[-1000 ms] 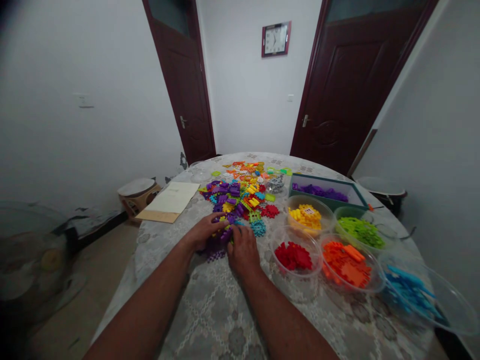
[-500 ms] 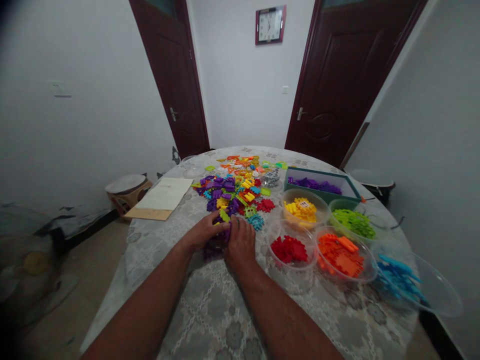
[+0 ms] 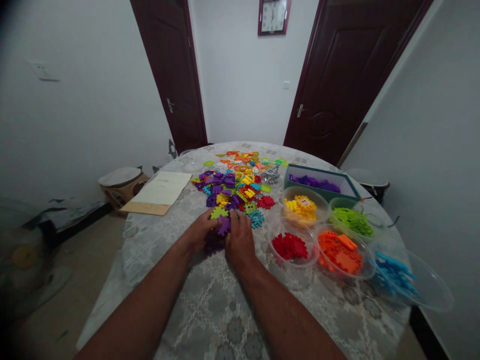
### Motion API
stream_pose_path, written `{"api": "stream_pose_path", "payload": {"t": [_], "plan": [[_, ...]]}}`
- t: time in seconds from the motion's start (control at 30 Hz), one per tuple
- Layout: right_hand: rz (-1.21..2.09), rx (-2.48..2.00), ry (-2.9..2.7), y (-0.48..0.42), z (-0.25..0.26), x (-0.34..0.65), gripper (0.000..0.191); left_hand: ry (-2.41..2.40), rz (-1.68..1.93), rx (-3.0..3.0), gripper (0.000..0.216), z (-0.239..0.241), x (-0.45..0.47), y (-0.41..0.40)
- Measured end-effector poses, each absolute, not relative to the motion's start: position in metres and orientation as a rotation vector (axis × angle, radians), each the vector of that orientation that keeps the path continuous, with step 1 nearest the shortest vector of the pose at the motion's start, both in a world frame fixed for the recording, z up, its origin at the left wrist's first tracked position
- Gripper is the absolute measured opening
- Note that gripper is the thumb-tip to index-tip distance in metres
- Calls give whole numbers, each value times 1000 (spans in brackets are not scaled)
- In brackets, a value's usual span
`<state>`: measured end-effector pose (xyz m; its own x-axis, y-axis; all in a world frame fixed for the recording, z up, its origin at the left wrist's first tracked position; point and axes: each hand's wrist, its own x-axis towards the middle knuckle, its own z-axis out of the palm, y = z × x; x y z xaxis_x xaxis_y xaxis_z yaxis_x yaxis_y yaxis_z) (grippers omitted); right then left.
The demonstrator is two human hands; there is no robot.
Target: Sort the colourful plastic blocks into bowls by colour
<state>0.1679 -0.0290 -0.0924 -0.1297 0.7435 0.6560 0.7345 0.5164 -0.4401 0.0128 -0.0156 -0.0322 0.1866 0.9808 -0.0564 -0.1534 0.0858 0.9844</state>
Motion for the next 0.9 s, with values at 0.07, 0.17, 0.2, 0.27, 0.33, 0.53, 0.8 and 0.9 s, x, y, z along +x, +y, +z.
{"api": "stream_pose_path", "payload": {"t": [0.07, 0.17, 0.2, 0.27, 0.33, 0.53, 0.8, 0.9], "plan": [[39, -1140, -1847, -28, -88, 170, 70, 944, 1075, 1030, 41, -33, 12, -14], [76, -1049, -1828, -28, -81, 172, 65, 884, 1065, 1002, 44, -33, 10, -13], [90, -1039, -1817, -29, -79, 172, 63, 869, 1069, 1005, 44, -33, 9, -13], [127, -1038, -1786, -31, -75, 172, 60, 853, 1077, 1010, 46, -33, 7, -11], [190, -1047, -1741, -32, -71, 171, 57, 836, 1063, 991, 47, -33, 3, -9], [508, -1168, -1395, -32, -69, 168, 50, 730, 1010, 799, 49, -33, -9, -3], [822, -1166, -1068, -25, -70, 167, 57, 718, 999, 753, 49, -34, -6, -2], [837, -1214, -1050, -24, -71, 172, 52, 734, 1016, 752, 47, -33, -9, -1]]}}
